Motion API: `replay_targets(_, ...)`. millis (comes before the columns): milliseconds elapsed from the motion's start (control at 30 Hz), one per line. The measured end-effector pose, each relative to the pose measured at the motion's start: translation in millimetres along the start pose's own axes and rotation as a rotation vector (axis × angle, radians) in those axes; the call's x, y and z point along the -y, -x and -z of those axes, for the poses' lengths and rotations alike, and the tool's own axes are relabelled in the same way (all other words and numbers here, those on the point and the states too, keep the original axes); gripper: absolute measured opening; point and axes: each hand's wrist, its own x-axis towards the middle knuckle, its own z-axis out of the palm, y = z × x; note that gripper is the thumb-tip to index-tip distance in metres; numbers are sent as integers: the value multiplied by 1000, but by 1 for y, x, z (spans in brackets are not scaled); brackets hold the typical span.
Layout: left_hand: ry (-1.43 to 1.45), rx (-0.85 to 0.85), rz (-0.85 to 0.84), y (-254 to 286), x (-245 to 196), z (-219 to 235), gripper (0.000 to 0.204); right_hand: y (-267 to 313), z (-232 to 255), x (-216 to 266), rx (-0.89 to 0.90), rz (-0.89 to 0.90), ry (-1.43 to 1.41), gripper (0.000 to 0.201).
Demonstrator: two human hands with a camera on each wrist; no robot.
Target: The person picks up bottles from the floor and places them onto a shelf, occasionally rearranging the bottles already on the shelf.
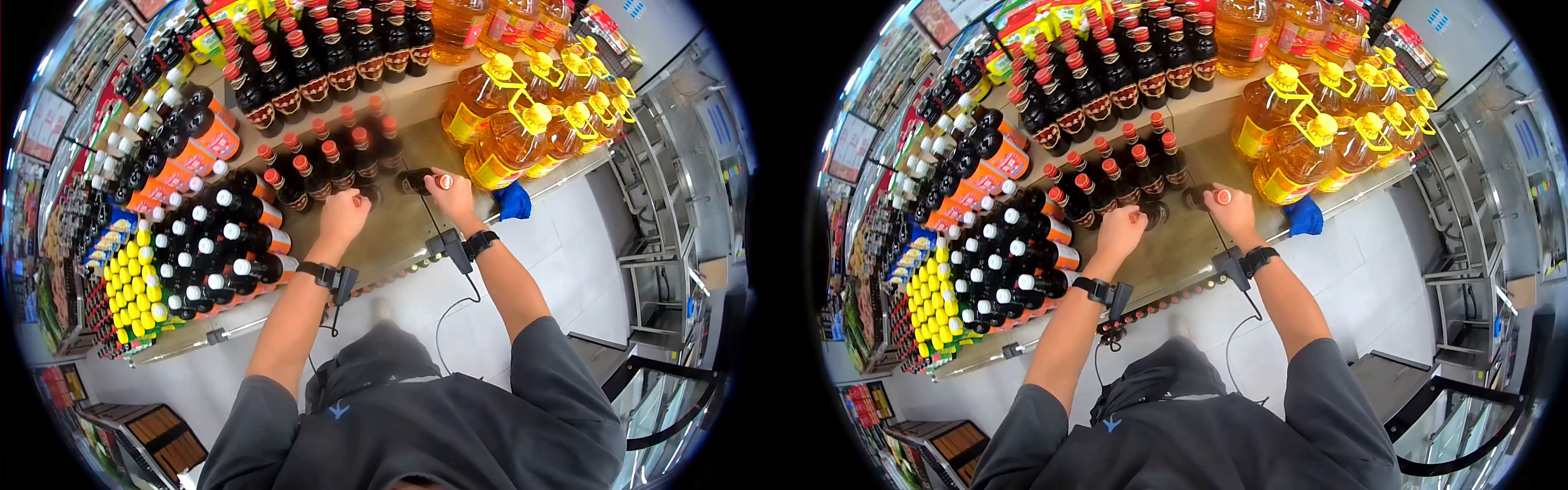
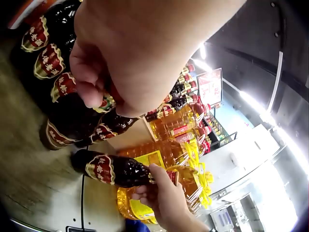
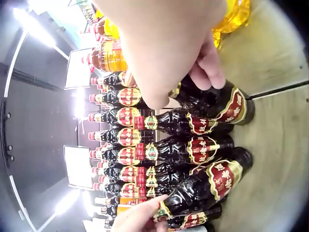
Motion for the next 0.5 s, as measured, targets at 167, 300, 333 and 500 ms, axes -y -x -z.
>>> replay_targets(167, 38, -106, 122, 43, -3, 47, 30, 9, -4, 7, -69, 66, -8, 35)
replay_targets(300, 80, -120, 194, 110, 4, 120, 28, 54, 21, 55, -78, 255, -37, 24)
replay_targets(333, 60, -153, 178, 130, 6, 137, 27, 66, 28, 65, -70, 335, -18, 22)
replay_targets(500, -72, -128, 261, 232, 13, 199, 22, 152, 44, 108, 29, 457, -21, 15)
